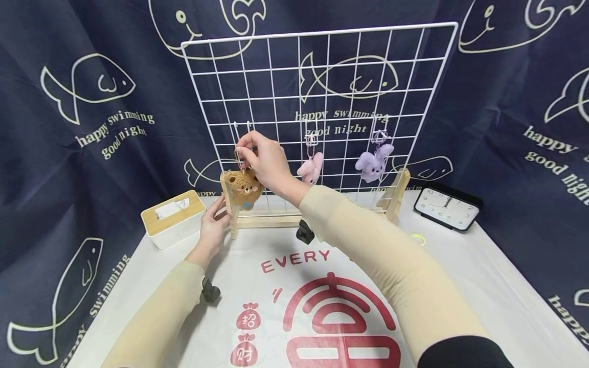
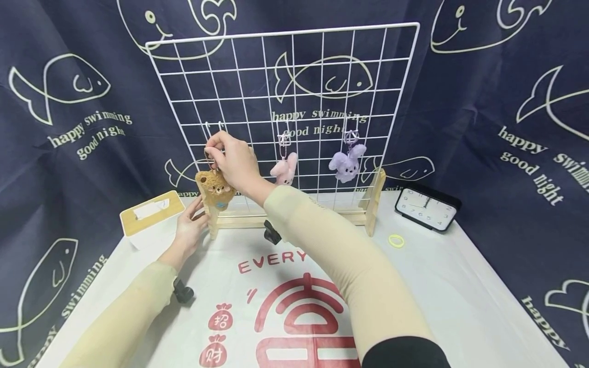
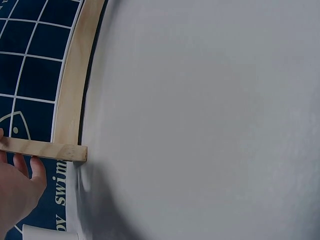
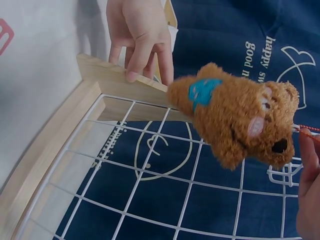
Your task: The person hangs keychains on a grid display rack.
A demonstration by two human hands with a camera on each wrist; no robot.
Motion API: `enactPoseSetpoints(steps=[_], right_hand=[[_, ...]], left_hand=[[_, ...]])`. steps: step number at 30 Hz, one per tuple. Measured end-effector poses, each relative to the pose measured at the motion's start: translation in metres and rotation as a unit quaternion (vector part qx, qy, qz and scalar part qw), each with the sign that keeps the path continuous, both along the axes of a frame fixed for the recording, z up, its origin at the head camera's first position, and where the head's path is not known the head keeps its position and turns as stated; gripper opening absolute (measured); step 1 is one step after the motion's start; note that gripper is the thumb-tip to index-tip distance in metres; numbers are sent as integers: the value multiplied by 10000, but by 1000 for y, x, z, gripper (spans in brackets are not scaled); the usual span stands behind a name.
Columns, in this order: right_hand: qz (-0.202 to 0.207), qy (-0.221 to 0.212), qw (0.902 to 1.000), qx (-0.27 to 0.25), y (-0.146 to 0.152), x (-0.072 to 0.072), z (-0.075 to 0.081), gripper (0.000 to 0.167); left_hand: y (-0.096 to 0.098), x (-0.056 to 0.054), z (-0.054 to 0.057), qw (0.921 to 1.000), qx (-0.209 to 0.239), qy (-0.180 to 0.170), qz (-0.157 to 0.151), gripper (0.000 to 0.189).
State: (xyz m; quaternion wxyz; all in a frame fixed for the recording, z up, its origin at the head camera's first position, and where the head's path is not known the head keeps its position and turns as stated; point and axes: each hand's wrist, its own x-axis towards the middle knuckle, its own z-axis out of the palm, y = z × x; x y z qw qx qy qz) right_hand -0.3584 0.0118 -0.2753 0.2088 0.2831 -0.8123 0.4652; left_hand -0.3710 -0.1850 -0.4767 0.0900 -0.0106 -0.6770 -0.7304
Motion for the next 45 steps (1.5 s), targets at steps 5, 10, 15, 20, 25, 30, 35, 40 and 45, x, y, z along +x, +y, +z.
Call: enactPoseSetpoints(steps=[5,10,15,20,25,30,35,40,45], right_hand=[[-6,34,10000,-1,0,-1,-1,9],[-21,-75,9999,-93,-1,-2,-1,9],[-82,-119,9998,-97,-1,-4,-1,10],[-224,-82,9997,-48,-2,-7,-3,9],[-384,10,9992,-49,-2,-11,-6,7],[-448,49,9990,30,-1,-16,-7,8],[-494,18,9985,223,-1,-20,-6,10],[-701,67,9969,365,-1,-25,-5,11],[-951,18,9944,455,-2,-26,-3,12]], left_hand=[[0,-1,1,10000,-14,-18,-23,70],[1,1,2,10000,-16,-25,-3,71],[1,1,2,10000,1,-50,-20,71],[1,0,0,9999,-39,-111,-17,71],[0,-1,-2,10000,-13,-56,-5,72],[0,-2,-2,10000,-24,-33,-16,71],[-1,-2,-3,10000,-17,-54,-23,71],[-1,-1,-1,9998,114,-104,-83,71],[0,7,12,9993,191,-247,-189,71]])
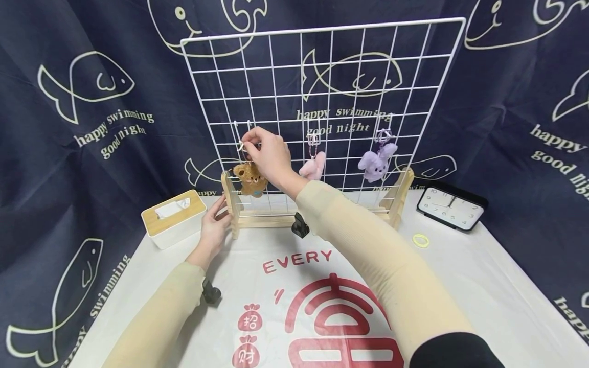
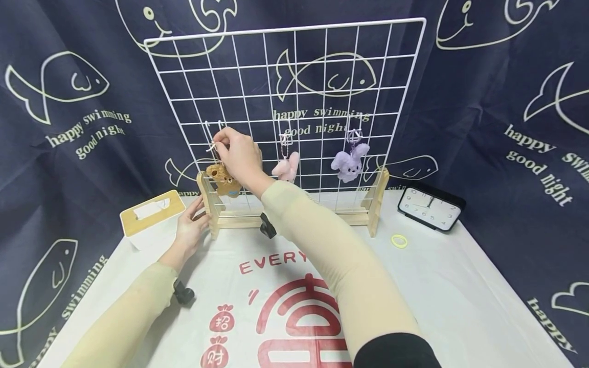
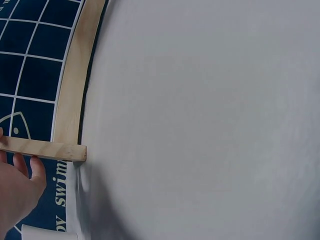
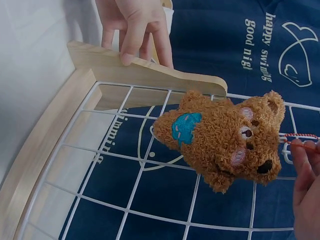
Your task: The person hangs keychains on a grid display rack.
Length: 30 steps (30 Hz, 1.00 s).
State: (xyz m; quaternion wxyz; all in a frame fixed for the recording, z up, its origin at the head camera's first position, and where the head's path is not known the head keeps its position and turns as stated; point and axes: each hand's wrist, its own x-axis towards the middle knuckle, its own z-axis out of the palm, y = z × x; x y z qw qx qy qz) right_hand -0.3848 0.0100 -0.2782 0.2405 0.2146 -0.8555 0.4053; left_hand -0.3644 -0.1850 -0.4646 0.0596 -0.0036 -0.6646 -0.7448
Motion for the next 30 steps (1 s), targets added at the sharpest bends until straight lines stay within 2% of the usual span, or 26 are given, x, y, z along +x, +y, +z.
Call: enactPoseSetpoints(steps=[2,6,15,20,30], right_hand=[[-78,7,10000,5,0,-1,0,12],[-256,99,9996,57,-1,-2,-2,11],[-757,5,9971,69,-1,-1,-1,9],[-786,-86,9969,8,-1,1,-1,9],[-548,-100,9984,-41,3,5,-2,11]], left_hand=[[1,0,0,10000,-33,6,4,70],[0,-6,-12,9998,-50,145,84,70],[3,-7,-13,9997,-53,192,137,71],[3,-6,-12,9997,-38,147,178,71],[0,-6,-12,9994,-176,229,192,70]])
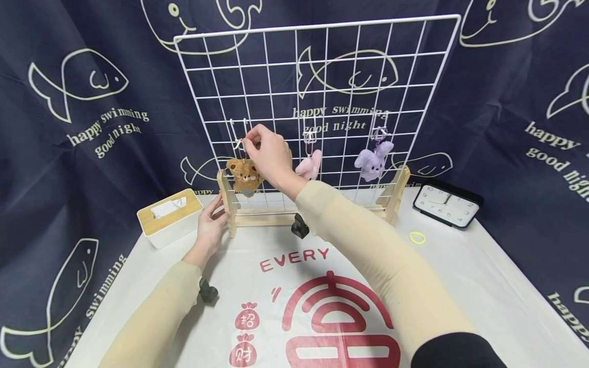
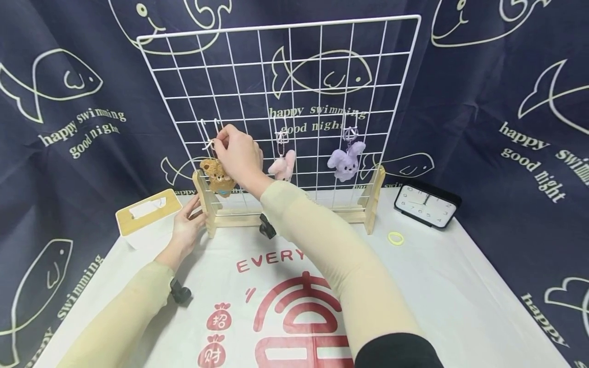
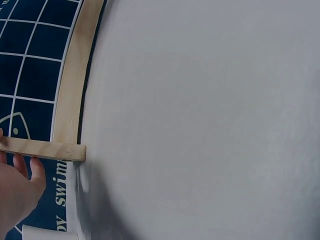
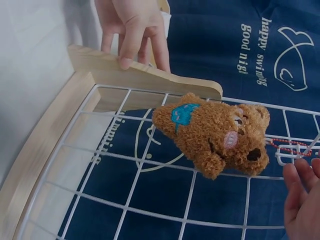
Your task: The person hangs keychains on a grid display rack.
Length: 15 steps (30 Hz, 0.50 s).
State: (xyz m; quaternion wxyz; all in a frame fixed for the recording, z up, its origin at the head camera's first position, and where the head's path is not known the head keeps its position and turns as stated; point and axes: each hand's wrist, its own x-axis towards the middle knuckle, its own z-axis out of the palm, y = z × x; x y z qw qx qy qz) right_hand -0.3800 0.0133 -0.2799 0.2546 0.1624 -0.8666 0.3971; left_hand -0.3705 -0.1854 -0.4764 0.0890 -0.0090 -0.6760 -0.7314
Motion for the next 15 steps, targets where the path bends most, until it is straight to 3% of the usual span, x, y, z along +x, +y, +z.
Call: enactPoseSetpoints(steps=[6,15], right_hand=[[229,20,9996,147,5,6,-4,13],[799,281,9947,581,11,26,-11,11]], left_hand=[[0,-2,-1,10000,-3,42,11,68],[-1,-3,-3,9994,-294,147,90,67]])
